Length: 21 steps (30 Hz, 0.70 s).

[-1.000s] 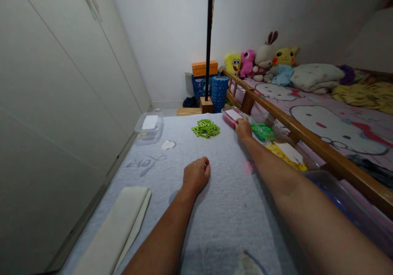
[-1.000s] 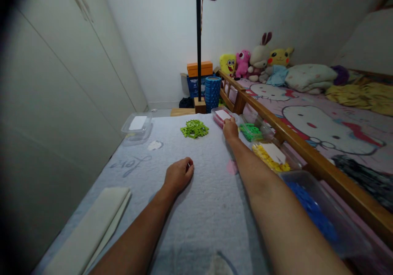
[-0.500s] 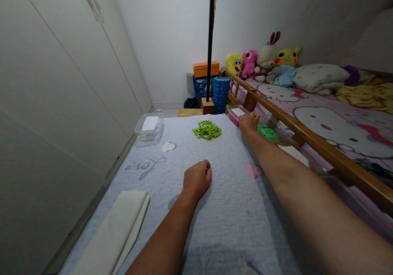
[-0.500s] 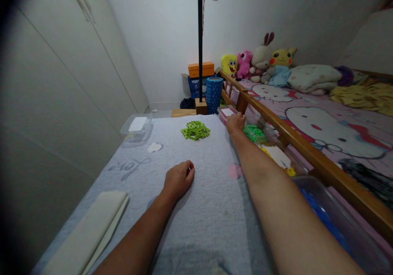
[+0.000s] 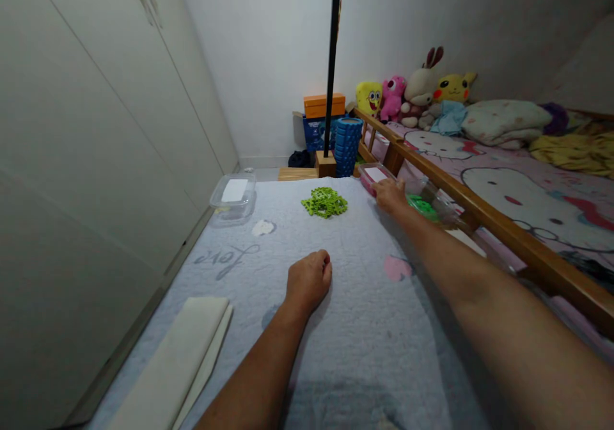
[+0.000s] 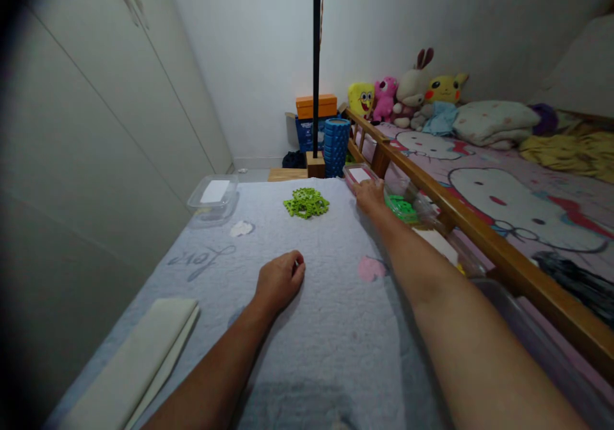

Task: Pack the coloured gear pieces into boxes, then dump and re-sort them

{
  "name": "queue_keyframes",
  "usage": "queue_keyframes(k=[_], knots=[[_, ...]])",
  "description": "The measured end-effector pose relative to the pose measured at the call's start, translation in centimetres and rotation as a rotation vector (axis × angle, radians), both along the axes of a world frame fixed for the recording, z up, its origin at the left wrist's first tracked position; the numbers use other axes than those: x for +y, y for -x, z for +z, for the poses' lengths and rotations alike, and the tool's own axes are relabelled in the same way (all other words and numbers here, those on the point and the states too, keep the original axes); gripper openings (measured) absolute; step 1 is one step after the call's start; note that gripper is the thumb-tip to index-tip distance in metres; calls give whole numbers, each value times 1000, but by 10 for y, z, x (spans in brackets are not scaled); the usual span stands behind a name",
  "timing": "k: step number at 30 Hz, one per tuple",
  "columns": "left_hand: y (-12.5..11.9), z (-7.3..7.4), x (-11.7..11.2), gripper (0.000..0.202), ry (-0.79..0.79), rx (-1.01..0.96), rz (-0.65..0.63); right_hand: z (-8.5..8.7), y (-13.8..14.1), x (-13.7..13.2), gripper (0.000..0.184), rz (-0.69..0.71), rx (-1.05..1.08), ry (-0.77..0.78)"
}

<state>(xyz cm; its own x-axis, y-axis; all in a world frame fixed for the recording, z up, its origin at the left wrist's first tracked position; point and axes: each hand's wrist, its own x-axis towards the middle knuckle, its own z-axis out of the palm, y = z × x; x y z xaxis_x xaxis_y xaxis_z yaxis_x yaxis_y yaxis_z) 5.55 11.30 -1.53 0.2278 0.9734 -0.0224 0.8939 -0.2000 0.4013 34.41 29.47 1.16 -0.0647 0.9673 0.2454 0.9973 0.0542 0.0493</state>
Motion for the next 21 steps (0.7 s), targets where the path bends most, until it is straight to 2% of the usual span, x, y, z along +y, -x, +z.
queue_keyframes(k=[3, 13, 21], knots=[[0, 0, 0, 21, 2, -1, 6, -3, 0, -4, 47, 38, -31, 65], [1, -5, 0, 19, -49, -7, -11, 2, -8, 11, 35, -57, -56, 135], [1, -2, 0, 19, -40, -4, -10, 11, -13, 19, 41, -134, -56, 172]])
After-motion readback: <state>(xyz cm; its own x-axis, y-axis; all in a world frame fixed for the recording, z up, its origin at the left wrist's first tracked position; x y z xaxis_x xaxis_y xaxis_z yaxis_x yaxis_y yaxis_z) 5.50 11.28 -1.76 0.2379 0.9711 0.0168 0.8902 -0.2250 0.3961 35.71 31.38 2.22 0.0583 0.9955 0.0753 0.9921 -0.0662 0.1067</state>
